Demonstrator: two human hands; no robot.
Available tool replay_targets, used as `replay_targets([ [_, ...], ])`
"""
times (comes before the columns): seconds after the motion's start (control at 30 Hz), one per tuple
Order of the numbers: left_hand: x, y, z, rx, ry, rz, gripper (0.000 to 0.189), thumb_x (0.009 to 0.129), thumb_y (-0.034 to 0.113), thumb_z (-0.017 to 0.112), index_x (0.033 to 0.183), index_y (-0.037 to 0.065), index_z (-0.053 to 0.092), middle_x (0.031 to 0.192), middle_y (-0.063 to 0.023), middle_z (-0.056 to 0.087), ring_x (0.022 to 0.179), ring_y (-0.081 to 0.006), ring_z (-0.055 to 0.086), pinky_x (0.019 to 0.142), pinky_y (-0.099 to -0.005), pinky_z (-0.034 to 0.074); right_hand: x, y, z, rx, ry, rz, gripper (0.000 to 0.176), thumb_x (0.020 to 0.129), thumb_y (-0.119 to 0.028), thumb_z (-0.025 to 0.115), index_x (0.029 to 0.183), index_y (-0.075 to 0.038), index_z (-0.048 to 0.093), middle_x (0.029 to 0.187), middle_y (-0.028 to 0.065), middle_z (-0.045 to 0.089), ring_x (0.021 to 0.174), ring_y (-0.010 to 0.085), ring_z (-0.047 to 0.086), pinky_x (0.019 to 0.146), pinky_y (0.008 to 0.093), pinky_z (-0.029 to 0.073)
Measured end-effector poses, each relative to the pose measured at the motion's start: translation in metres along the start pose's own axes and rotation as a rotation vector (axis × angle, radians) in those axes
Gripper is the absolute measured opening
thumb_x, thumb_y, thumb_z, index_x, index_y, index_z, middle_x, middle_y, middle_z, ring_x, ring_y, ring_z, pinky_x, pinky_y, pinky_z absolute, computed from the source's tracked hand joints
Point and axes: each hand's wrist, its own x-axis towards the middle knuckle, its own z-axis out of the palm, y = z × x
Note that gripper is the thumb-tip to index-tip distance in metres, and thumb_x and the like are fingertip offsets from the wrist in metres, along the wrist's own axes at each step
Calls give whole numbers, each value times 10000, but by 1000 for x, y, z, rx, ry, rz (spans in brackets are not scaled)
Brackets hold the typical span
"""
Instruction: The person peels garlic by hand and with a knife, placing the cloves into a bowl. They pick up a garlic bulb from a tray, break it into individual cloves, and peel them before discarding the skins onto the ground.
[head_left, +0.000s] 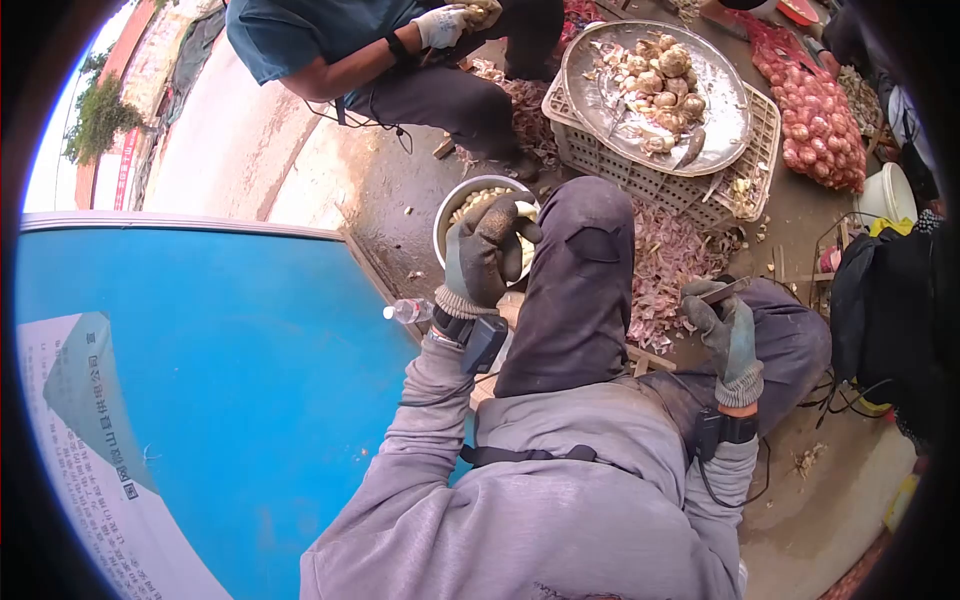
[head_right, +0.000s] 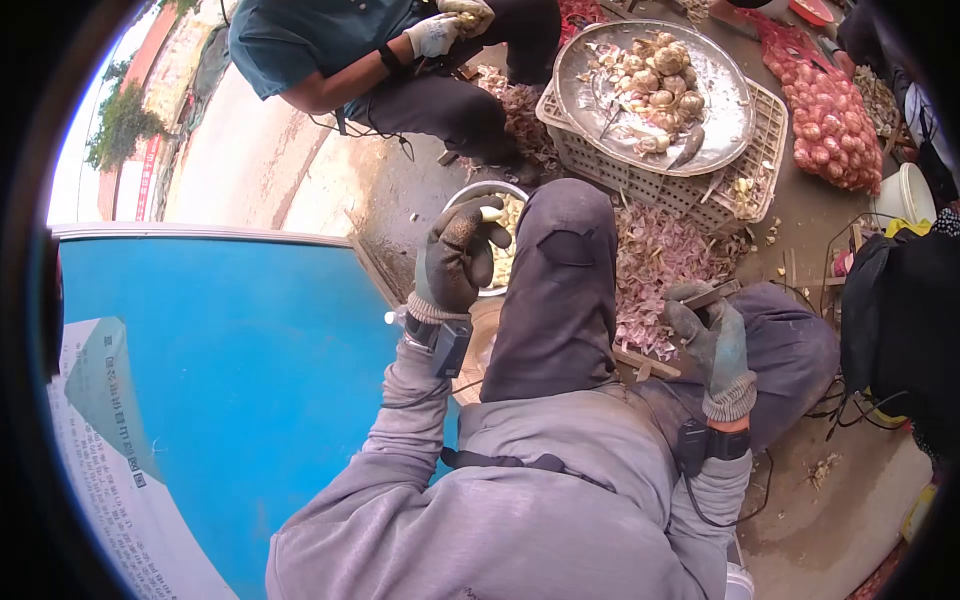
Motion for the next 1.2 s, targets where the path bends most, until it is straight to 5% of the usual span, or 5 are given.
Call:
replay_targets([
  [0.47,74,-78,-100,-900,467,-218,515,1041,401,519,1282,-50,579,834,-113,629,530,-112,467,434,-266,392,-1,-4,6,-102,-100,-36,267,968,-170,730,1127,37,678,990,59,712,869,131,656,795,268,530],
  [0.7,72,-91,-58,-179,36,288,367,1039,130,509,1297,-126,556,1121,-165,605,1020,-220,588,979,-403,569,4,8,1,-73,-126,9,322,960,-275,744,1075,23,697,989,36,698,897,114,637,808,275,521],
  [0.83,49,-9,-6,-1042,-173,-65,430,990,7,538,1387,-140,461,1235,-221,555,1180,-310,559,1104,-457,499,4,-1,1,12,-86,74,256,978,-165,709,1144,26,678,974,50,705,873,144,674,777,280,555],
  [1.17,10,-10,69,-1096,-552,-236,468,1034,11,502,1481,-48,377,1377,-205,560,1184,-237,616,1002,-346,575,2,0,-3,-25,-9,53,273,989,-209,683,1152,10,683,911,23,690,743,101,622,632,253,502],
  [1.2,1,-2,78,-445,-456,104,442,1029,9,525,1458,-31,429,1347,-205,591,1163,-226,636,1002,-331,568,0,-4,1,-84,-13,33,288,982,-224,696,1153,9,686,910,21,691,740,91,619,619,246,497],
])
